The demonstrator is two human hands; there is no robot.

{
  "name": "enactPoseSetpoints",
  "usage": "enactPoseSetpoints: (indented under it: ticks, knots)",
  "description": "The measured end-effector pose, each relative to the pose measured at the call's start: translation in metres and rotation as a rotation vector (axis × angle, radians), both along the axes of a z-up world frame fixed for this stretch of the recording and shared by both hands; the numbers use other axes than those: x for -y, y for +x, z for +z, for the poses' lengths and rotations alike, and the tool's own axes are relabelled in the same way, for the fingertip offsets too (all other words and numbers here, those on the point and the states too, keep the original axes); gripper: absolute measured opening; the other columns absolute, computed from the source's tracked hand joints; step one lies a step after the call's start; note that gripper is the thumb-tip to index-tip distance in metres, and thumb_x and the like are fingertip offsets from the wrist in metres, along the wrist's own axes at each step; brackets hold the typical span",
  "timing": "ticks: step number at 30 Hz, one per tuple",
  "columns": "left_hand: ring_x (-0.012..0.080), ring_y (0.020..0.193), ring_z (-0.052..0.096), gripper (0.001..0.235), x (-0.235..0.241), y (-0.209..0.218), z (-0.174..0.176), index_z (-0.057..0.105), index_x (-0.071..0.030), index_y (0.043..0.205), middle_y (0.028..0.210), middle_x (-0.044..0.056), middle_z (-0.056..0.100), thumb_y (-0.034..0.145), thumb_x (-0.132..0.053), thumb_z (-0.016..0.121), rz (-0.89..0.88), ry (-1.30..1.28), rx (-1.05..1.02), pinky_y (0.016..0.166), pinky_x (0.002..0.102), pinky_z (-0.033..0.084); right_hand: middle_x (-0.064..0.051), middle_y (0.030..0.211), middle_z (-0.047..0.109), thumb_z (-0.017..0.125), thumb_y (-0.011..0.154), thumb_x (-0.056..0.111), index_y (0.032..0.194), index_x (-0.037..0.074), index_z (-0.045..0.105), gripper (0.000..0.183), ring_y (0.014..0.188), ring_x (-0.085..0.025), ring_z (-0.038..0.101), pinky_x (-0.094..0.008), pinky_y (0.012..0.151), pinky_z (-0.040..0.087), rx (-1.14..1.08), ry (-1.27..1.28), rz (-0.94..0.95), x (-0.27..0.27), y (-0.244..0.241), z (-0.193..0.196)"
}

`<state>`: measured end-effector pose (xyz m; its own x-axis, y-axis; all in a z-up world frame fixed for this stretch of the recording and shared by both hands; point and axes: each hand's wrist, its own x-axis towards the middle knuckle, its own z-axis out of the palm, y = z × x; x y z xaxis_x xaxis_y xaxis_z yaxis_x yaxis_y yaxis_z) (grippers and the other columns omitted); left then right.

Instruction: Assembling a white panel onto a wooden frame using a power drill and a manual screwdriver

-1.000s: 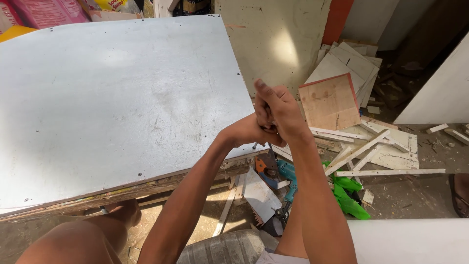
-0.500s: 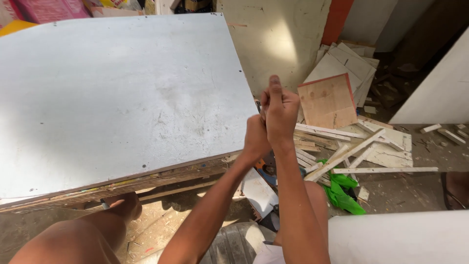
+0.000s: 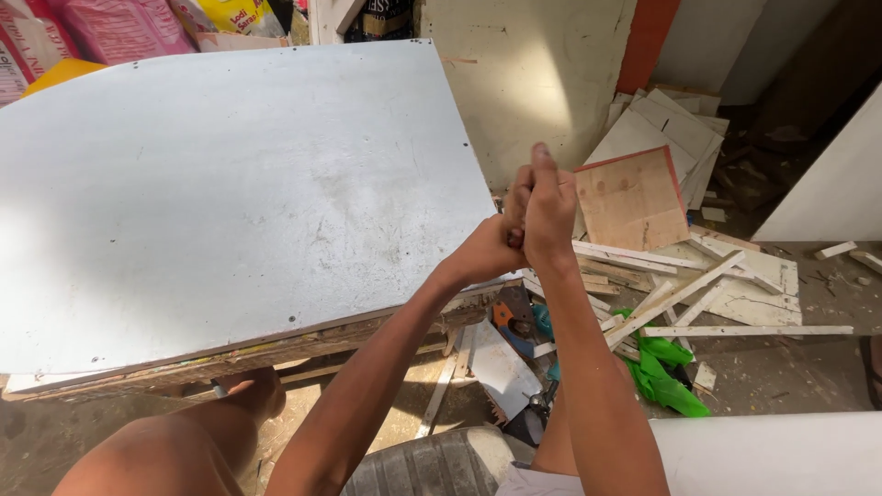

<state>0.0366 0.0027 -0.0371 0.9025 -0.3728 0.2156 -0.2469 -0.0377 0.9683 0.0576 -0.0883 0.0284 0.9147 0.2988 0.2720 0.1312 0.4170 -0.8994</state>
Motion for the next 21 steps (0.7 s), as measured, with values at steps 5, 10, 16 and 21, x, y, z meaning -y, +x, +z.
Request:
enactPoseSetpoints:
  ticks: [5, 10, 16, 21]
  knots:
    - [0.0399, 0.085, 0.069, 0.032, 0.026, -0.059, 0.039, 0.050, -0.010, 0.107, 0.084, 0.017, 0.063, 0.088, -0.022, 0.073, 0.326, -0.005, 0.154, 0.075, 0.053, 0.048, 0.000, 0.043, 0.039, 0.036, 0.113, 0.040, 0.057, 0.018, 0.047, 0.062, 0.031, -0.011, 0.039, -0.023, 0.040, 0.033, 0.048, -0.179, -1.049, -0.002, 0.006, -0.020]
    - [0.0374, 0.071, 0.063, 0.017, 0.033, -0.019, -0.018, 0.053, 0.000, 0.087, 0.065, 0.022, 0.057, 0.088, -0.010, 0.066, 0.402, 0.077, 0.227, 0.068, 0.045, 0.049, -0.003, 0.040, 0.036, 0.050, 0.111, 0.041, 0.053, 0.014, 0.045, 0.065, 0.036, -0.013, 0.040, -0.028, 0.046, 0.036, 0.037, -0.226, -0.605, 0.005, -0.021, 0.000]
    - [0.0451, 0.070, 0.065, 0.020, 0.032, 0.001, -0.001, 0.061, 0.008, 0.086, 0.070, 0.023, 0.063, 0.089, -0.012, 0.059, 0.308, -0.036, 0.076, 0.071, 0.044, 0.049, -0.020, 0.051, 0.057, 0.010, 0.085, 0.090, 0.060, 0.001, 0.061, 0.106, 0.045, -0.028, 0.062, -0.031, 0.045, 0.046, 0.055, -0.179, 0.463, 0.030, 0.002, 0.030]
    - [0.0042, 0.046, 0.017, 0.043, -0.006, 0.018, 0.001, 0.046, -0.022, 0.062, 0.049, -0.012, 0.024, 0.099, -0.033, 0.065, -0.258, -0.246, -0.223, 0.041, 0.021, 0.024, -0.019, 0.040, 0.047, 0.008, 0.090, 0.085, 0.048, 0.003, 0.054, 0.103, 0.031, -0.031, 0.052, -0.033, 0.036, 0.043, -0.009, -0.201, 0.627, 0.017, 0.030, 0.022]
